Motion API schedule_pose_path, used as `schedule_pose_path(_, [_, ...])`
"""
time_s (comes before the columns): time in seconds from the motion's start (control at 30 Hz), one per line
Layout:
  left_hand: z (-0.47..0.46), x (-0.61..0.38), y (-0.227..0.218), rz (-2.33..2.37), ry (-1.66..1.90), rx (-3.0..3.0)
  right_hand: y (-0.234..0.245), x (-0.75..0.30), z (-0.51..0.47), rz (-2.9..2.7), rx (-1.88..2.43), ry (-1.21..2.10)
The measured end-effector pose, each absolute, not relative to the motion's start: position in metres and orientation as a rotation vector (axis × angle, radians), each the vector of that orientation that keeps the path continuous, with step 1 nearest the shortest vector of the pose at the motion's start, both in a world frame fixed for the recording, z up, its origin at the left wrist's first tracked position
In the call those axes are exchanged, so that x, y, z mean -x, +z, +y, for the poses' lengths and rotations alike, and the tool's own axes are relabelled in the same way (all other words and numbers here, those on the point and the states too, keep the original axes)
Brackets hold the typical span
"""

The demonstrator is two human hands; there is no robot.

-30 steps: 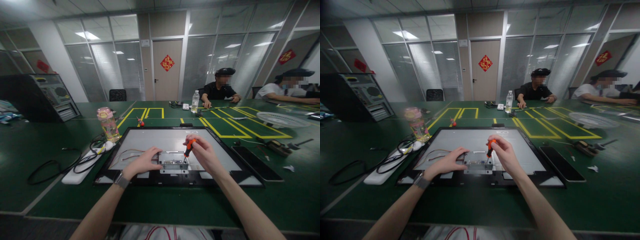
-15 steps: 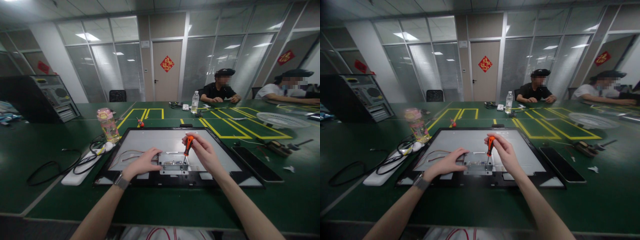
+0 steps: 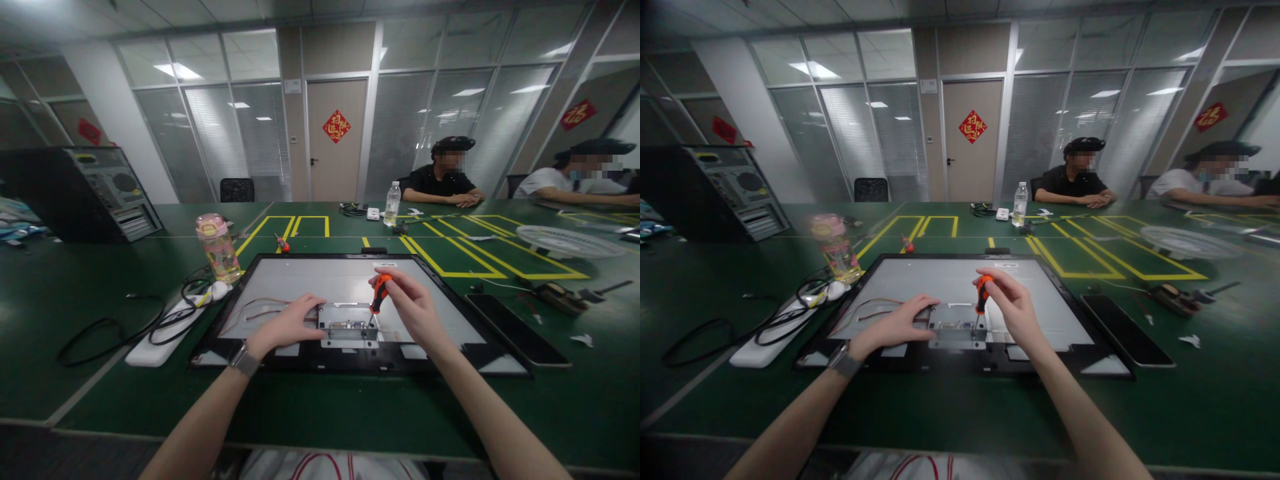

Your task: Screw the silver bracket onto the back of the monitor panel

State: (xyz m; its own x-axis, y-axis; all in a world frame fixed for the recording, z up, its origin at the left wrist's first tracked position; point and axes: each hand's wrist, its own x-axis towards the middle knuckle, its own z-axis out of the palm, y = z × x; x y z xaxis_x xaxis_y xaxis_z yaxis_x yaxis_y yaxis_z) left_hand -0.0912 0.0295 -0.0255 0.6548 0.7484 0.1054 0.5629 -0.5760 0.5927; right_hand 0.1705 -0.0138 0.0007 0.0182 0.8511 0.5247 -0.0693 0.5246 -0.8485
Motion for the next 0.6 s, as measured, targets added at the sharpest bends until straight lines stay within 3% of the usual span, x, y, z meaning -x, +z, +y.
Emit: schedule_pose_path(0.6, [0.0295,0.0918,-0.0255,1.016,0.468,-2.352,0.005,-0.1709,-0.0138,-1.271,0.682,0.915])
